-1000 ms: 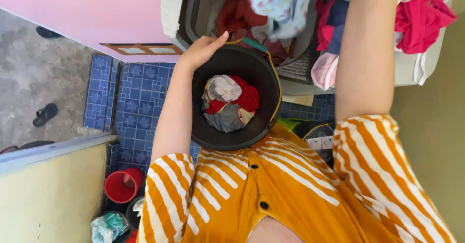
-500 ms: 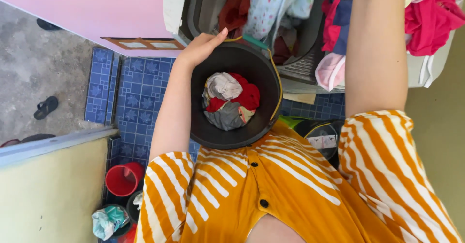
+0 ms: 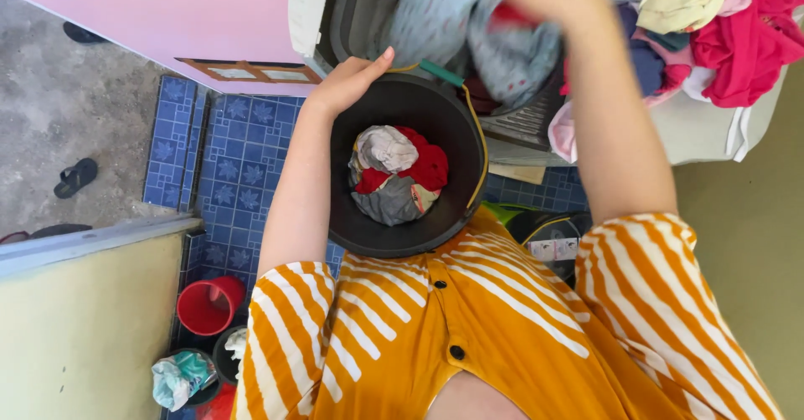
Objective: Transfer clothes between washing machine tubs and buckets for rinsing.
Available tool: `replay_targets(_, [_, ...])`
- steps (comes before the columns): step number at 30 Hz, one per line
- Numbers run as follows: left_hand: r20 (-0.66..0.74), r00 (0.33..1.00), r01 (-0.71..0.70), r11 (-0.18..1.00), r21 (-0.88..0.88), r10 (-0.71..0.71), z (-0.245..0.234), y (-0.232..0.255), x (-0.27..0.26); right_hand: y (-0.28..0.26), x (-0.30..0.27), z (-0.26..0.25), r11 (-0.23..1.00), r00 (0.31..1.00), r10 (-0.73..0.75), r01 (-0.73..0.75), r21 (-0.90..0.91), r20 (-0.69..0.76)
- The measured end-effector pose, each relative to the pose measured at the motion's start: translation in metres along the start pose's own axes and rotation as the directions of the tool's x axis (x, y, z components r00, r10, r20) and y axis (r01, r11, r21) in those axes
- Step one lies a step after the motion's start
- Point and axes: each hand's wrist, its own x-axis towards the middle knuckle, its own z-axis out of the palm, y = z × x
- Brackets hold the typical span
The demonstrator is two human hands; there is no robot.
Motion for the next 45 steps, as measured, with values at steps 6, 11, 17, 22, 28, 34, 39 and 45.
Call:
replay_targets(6, [0.023, 0.997, -0.077, 0.997, 0.001, 0.077, 0.000, -0.003, 0.004, -0.186, -0.047, 0.110, 0.936, 0.763, -0.310, 0.351, 0.039, 0.567])
replay_targets(11, [-0.012, 1.000, -0.019, 0.999, 0.042, 0.020, -0.002, 0.020, -0.014, -0.219, -0.059, 0.194, 0.904, 0.648, -0.065, 0.361, -0.231, 0.759])
replay_targets(17, [-0.006, 0.999, -0.033, 0.998, 0.063, 0.033, 0.007, 0.025, -0.013, -0.235, -0.099, 0.226, 0.784, 0.444, 0.044, 0.540, -0.307, 0.895])
replay_targets(22, [-0.018, 0.996, -0.085, 0.993, 0.080, 0.086, 0.014, 0.032, -0.007, -0.137, -0.117, 0.353, 0.651, 0.516, 0.073, 0.624, -0.433, 0.853])
replay_targets(28, [0.030, 0.998, -0.053, 0.991, 0.124, 0.049, 0.013, 0.033, -0.012, -0.145, -0.100, 0.303, 0.879, 0.810, -0.246, 0.418, -0.229, 0.532])
replay_targets(34, [-0.023, 0.996, -0.080, 0.987, 0.137, 0.083, 0.007, 0.026, -0.011, -0.105, -0.048, 0.226, 0.853, 0.813, -0.255, -0.065, 0.517, 0.523])
replay_targets(39, [0.025, 0.999, -0.027, 0.994, 0.104, 0.025, 0.008, 0.006, 0.001, -0.058, -0.047, 0.153, 0.299, 0.885, -0.252, -0.313, 0.902, 0.391])
replay_targets(45, [-0.010, 0.998, -0.055, 0.995, 0.081, 0.056, 0.006, 0.023, -0.008, -0.020, -0.065, 0.126, 0.458, 0.950, -0.225, -0.094, 0.884, 0.217])
